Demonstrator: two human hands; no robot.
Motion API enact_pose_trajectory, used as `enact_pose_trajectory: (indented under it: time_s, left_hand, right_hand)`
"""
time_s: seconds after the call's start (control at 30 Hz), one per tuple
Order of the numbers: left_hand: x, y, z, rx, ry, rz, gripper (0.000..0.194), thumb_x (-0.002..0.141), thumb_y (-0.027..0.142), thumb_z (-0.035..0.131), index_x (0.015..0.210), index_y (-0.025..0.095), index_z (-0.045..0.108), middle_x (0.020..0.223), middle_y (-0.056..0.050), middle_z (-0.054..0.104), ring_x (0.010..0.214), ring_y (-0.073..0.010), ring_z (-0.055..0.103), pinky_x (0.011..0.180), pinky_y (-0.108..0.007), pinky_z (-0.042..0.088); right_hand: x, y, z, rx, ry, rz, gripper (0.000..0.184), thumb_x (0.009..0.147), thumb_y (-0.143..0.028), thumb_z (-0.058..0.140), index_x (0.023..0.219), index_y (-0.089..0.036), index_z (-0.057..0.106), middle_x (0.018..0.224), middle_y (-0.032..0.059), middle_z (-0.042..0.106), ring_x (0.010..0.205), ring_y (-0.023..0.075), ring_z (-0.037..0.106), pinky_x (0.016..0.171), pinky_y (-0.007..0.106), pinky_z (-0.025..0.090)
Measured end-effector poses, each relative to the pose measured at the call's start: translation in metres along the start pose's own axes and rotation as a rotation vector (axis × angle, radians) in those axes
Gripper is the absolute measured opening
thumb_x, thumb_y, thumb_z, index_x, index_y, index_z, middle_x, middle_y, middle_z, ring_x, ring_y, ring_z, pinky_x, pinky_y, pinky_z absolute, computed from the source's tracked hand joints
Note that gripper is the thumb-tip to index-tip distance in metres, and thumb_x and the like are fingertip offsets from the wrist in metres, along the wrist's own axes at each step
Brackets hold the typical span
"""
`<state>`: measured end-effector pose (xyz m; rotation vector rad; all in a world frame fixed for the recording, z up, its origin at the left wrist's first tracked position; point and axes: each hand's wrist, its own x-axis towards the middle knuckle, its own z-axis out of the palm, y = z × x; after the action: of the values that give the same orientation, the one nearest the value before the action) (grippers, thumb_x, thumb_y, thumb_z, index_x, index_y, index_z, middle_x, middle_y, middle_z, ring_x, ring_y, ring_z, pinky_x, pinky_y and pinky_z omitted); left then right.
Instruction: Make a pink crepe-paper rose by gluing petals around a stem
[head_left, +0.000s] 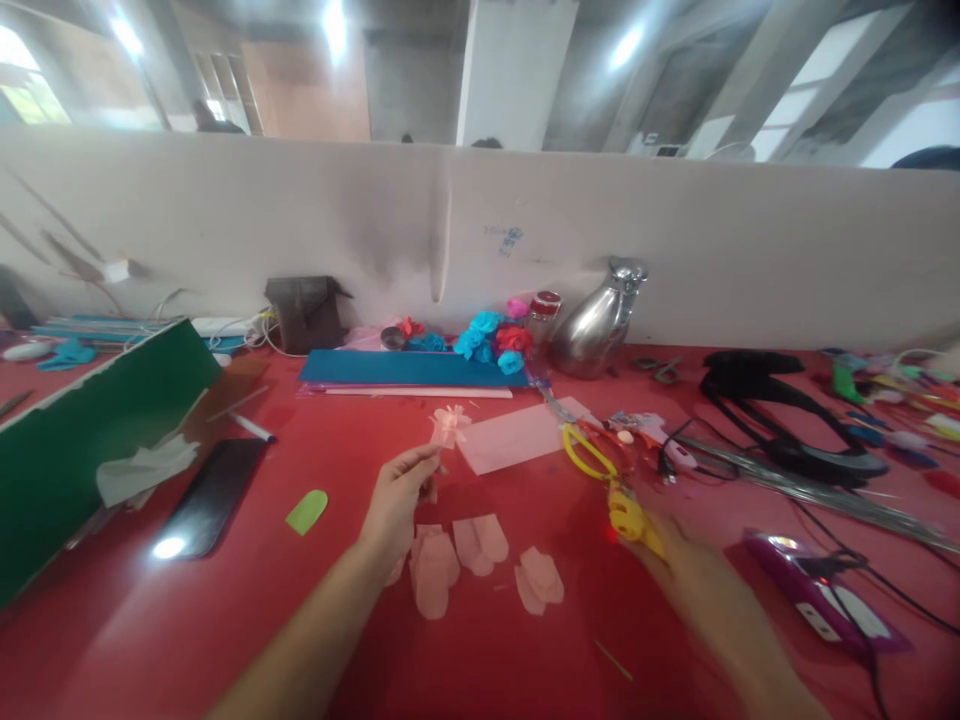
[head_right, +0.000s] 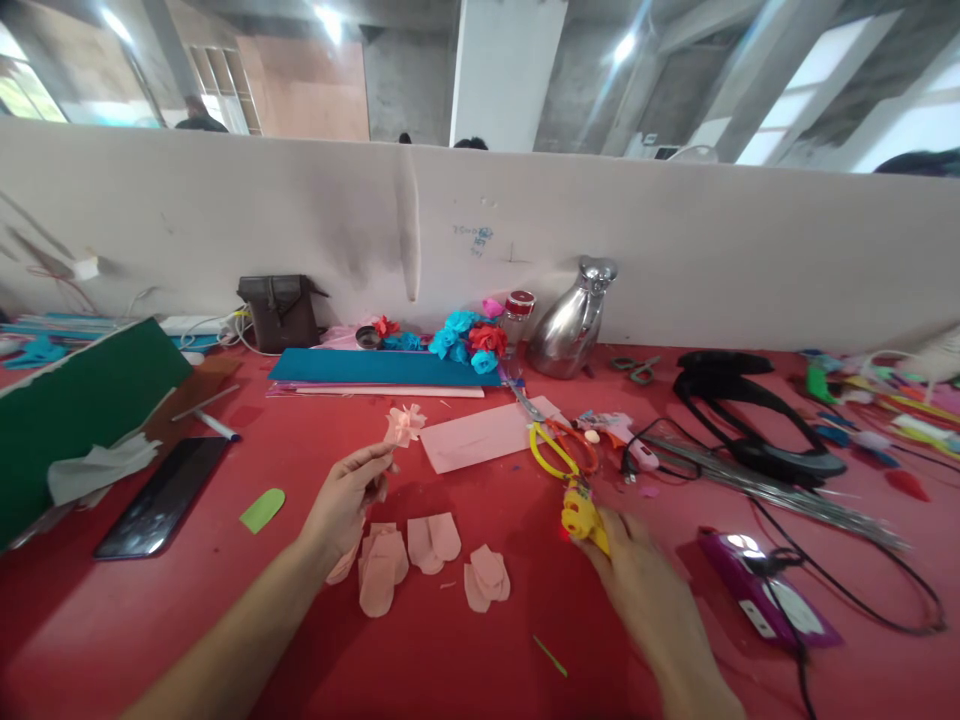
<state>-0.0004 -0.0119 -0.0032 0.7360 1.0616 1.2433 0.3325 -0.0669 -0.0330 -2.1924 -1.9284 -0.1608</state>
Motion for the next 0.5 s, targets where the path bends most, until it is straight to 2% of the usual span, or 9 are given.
enact_pose_trajectory:
  time_s: [0.13, 0.23, 0.3, 0.37, 0.43, 0.5]
  left_hand:
    - [0.001, 0.001, 0.000, -0.020, 0.001, 0.012, 0.029, 0.066, 0.031, 0.067, 0.089, 0.014, 0.066, 0.068, -0.001, 0.059, 0.048, -0.0057, 0.043, 0.048, -0.022, 0.030]
    - [0.001, 0.000, 0.000, -0.018, 0.004, 0.019, 0.029, 0.066, 0.032, 0.067, 0.089, 0.014, 0.066, 0.066, -0.001, 0.058, 0.047, -0.0056, 0.042, 0.048, -0.022, 0.031]
    - [0.001, -0.001, 0.001, -0.016, 0.004, 0.022, 0.030, 0.066, 0.032, 0.067, 0.090, 0.014, 0.066, 0.066, -0.001, 0.058, 0.047, -0.0058, 0.042, 0.048, -0.022, 0.031]
    - [0.001, -0.003, 0.001, -0.014, 0.004, 0.028, 0.030, 0.067, 0.031, 0.067, 0.091, 0.014, 0.067, 0.067, -0.001, 0.059, 0.048, -0.0060, 0.042, 0.049, -0.022, 0.032]
    - [0.000, -0.003, 0.002, -0.018, 0.004, 0.034, 0.030, 0.068, 0.030, 0.066, 0.093, 0.014, 0.067, 0.069, -0.001, 0.060, 0.049, -0.0056, 0.042, 0.050, -0.021, 0.032]
    - [-0.001, -0.003, 0.003, -0.037, 0.002, 0.036, 0.031, 0.068, 0.029, 0.066, 0.095, 0.014, 0.067, 0.065, 0.000, 0.057, 0.049, -0.0053, 0.041, 0.051, -0.021, 0.032]
  right_hand:
    - [-0.001, 0.009, 0.004, 0.003, -0.085, -0.059, 0.041, 0.084, -0.036, 0.036, 0.115, -0.017, 0.055, 0.104, 0.0149, 0.063, 0.087, 0.0284, 0.062, 0.075, 0.041, 0.048]
    - [-0.005, -0.003, -0.008, -0.077, -0.010, -0.046, 0.039, 0.077, -0.025, 0.042, 0.113, -0.020, 0.058, 0.108, 0.0145, 0.063, 0.093, 0.0325, 0.059, 0.079, 0.050, 0.045]
    - [-0.008, -0.029, -0.022, -0.050, 0.078, -0.050, 0.041, 0.074, -0.018, 0.043, 0.111, -0.022, 0.058, 0.115, 0.0137, 0.060, 0.097, 0.0335, 0.056, 0.080, 0.053, 0.044]
    - [-0.009, -0.068, -0.036, 0.202, 0.110, -0.146, 0.036, 0.078, -0.019, 0.041, 0.109, -0.021, 0.059, 0.112, 0.0126, 0.060, 0.099, 0.0281, 0.057, 0.084, 0.045, 0.045]
    - [-0.006, -0.113, -0.045, 0.485, 0.042, -0.212, 0.027, 0.083, -0.027, 0.042, 0.103, -0.022, 0.061, 0.105, 0.0088, 0.063, 0.098, 0.0234, 0.058, 0.085, 0.038, 0.046]
    - [0.002, -0.155, -0.045, 0.722, -0.081, -0.204, 0.023, 0.085, -0.032, 0.045, 0.096, -0.023, 0.062, 0.099, 0.0054, 0.066, 0.089, 0.0197, 0.061, 0.078, 0.032, 0.049]
